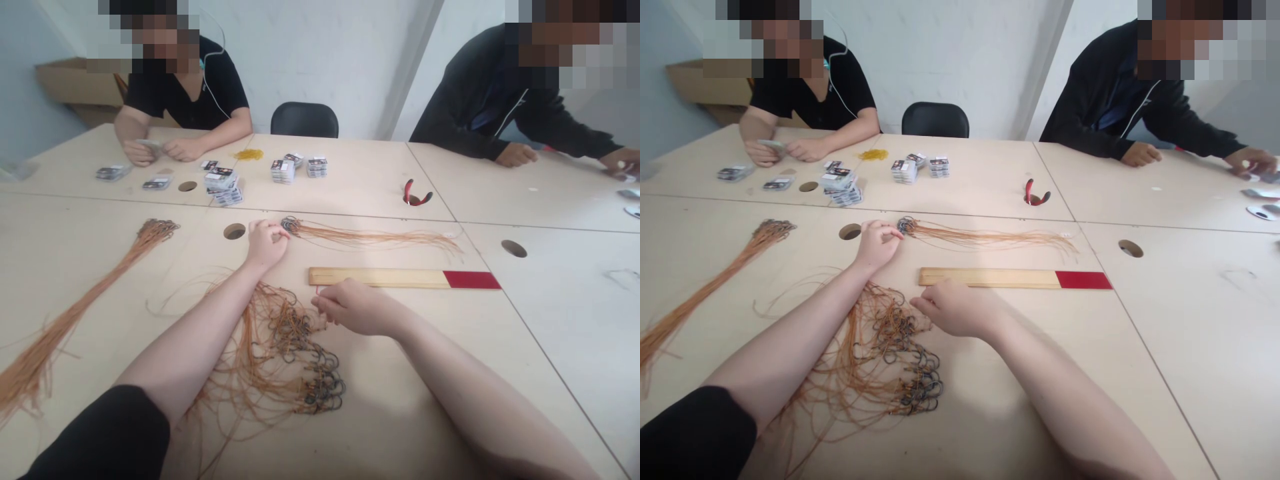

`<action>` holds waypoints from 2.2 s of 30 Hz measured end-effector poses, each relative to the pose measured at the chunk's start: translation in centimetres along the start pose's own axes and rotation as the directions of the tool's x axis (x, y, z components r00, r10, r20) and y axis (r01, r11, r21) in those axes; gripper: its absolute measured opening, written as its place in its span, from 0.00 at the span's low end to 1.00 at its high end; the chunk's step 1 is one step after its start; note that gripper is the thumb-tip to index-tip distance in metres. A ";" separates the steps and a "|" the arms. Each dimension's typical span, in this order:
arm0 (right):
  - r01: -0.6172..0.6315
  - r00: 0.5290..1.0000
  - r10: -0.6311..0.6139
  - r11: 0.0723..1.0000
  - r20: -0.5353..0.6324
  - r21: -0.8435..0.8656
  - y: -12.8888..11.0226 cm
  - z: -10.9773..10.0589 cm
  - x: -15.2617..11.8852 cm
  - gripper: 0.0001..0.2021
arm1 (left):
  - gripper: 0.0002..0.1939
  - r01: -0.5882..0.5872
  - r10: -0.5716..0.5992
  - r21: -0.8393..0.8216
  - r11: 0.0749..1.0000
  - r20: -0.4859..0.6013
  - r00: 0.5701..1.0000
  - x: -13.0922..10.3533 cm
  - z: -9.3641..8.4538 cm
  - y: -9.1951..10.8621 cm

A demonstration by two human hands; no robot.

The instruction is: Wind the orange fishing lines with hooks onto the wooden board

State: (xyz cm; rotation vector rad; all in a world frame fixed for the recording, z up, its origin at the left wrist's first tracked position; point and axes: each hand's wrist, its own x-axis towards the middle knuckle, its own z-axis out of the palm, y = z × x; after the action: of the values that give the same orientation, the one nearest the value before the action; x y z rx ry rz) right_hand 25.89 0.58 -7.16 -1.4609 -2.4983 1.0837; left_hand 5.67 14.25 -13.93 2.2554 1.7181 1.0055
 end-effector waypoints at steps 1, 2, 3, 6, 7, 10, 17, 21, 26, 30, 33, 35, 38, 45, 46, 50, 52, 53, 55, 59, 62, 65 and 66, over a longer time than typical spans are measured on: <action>-0.026 1.000 0.026 1.000 -0.001 0.011 0.2 0.2 0.1 0.21 | 0.08 -0.003 0.003 -0.002 1.000 -0.001 1.000 0.0 0.0 0.0; -0.059 0.998 0.059 0.998 0.008 0.011 0.3 0.4 0.2 0.18 | 0.08 -0.004 0.004 -0.003 1.000 -0.002 1.000 0.0 0.0 0.0; -0.095 0.995 0.095 0.995 0.013 -0.004 0.5 0.6 0.2 0.16 | 0.08 -0.004 0.004 -0.004 1.000 -0.003 1.000 0.0 0.0 0.0; -0.154 0.988 0.149 0.981 -0.047 -0.117 0.7 1.1 0.3 0.10 | 0.08 0.002 -0.002 -0.007 1.000 -0.005 1.000 0.0 0.1 -0.1; -0.153 0.987 0.143 0.974 -0.070 -0.165 0.7 1.2 0.3 0.10 | 0.08 0.005 -0.005 -0.009 1.000 -0.004 1.000 0.0 0.1 -0.1; -0.145 0.989 0.131 0.953 -0.068 -0.265 0.3 1.3 0.4 0.11 | 0.08 0.012 -0.012 -0.015 1.000 0.002 1.000 0.0 0.1 -0.1; -0.129 0.990 0.137 0.943 0.007 -0.308 -0.5 1.2 0.2 0.12 | 0.08 0.015 -0.015 -0.008 1.000 0.009 1.000 0.0 0.1 0.0; -0.096 0.995 0.100 0.953 0.000 -0.286 -0.7 1.3 0.1 0.08 | 0.08 0.011 -0.011 -0.010 1.000 0.002 1.000 0.0 0.1 -0.1; -0.078 0.997 0.077 0.961 -0.012 -0.267 -0.8 1.4 0.1 0.06 | 0.08 0.008 -0.008 -0.019 1.000 -0.002 1.000 0.0 0.1 -0.1; -0.067 0.997 0.055 0.975 -0.060 -0.211 -0.6 1.3 0.1 0.09 | 0.08 0.005 -0.005 -0.019 1.000 -0.002 1.000 0.0 0.0 0.0; 0.027 0.999 -0.034 0.976 -0.029 -0.216 -0.4 1.2 0.1 0.08 | 0.08 -0.002 0.002 -0.018 1.000 -0.003 1.000 0.0 0.0 0.0; 0.074 0.997 -0.080 0.968 -0.014 -0.238 -0.2 1.3 0.2 0.05 | 0.08 0.001 -0.001 -0.012 1.000 0.002 1.000 0.0 0.0 0.0; 0.061 0.998 -0.061 0.960 0.008 -0.272 -0.1 1.3 0.2 0.05 | 0.08 -0.001 0.001 -0.011 1.000 0.004 1.000 0.0 0.0 -0.1; 0.079 0.995 -0.070 0.985 0.069 -0.151 -0.1 -0.4 -0.8 0.04 | 0.08 -0.015 0.014 -0.029 0.999 -0.010 1.000 0.0 0.0 -0.1; 0.081 0.994 -0.070 0.988 0.080 -0.134 -0.2 -0.7 -1.1 0.07 | 0.08 -0.013 0.012 -0.030 0.999 -0.010 1.000 0.0 0.0 -0.1; 0.060 0.996 -0.049 0.986 0.075 -0.153 -0.2 -1.3 -1.9 0.14 | 0.08 -0.003 0.003 -0.031 1.000 -0.012 1.000 0.0 0.2 -0.2; 0.051 0.999 -0.048 0.978 0.020 -0.204 -0.3 -1.3 -2.1 0.15 | 0.08 -0.007 0.006 -0.035 0.999 -0.015 1.000 0.0 0.2 -0.4; 0.045 0.999 -0.047 0.971 -0.004 -0.234 -0.4 -1.3 -2.2 0.16 | 0.08 -0.010 0.009 -0.038 0.999 -0.019 1.000 -0.1 0.2 -0.4; 0.021 0.999 -0.034 0.955 -0.037 -0.296 -0.7 -1.4 -2.4 0.15 | 0.08 -0.011 0.010 -0.041 0.999 -0.031 0.999 -0.2 0.0 -0.5; 0.020 0.996 -0.053 0.922 -0.074 -0.387 -1.3 -1.5 -2.8 0.14 | 0.07 -0.010 0.009 -0.030 0.999 -0.038 0.999 -0.8 -0.3 -0.4; 0.080 0.987 -0.130 0.908 -0.095 -0.411 -1.7 -1.5 -3.2 0.13 | 0.07 -0.003 0.002 -0.031 1.000 -0.035 0.999 -1.4 -0.5 -0.2; 0.152 0.966 -0.221 0.903 -0.131 -0.403 -2.0 -1.4 -3.7 0.13 | 0.07 -0.008 0.006 -0.041 0.999 -0.036 0.999 -2.0 -0.6 0.0; 0.175 0.957 -0.250 0.901 -0.146 -0.397 -2.1 -1.4 -3.8 0.13 | 0.07 -0.011 0.009 -0.044 0.999 -0.043 0.999 -2.2 -0.7 0.0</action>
State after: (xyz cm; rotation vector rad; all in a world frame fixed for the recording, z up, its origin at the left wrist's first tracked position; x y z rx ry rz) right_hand 26.92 -2.28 -3.76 -1.2450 -2.7444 0.4105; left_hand 5.02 12.08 -14.34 2.2337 1.6856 1.0904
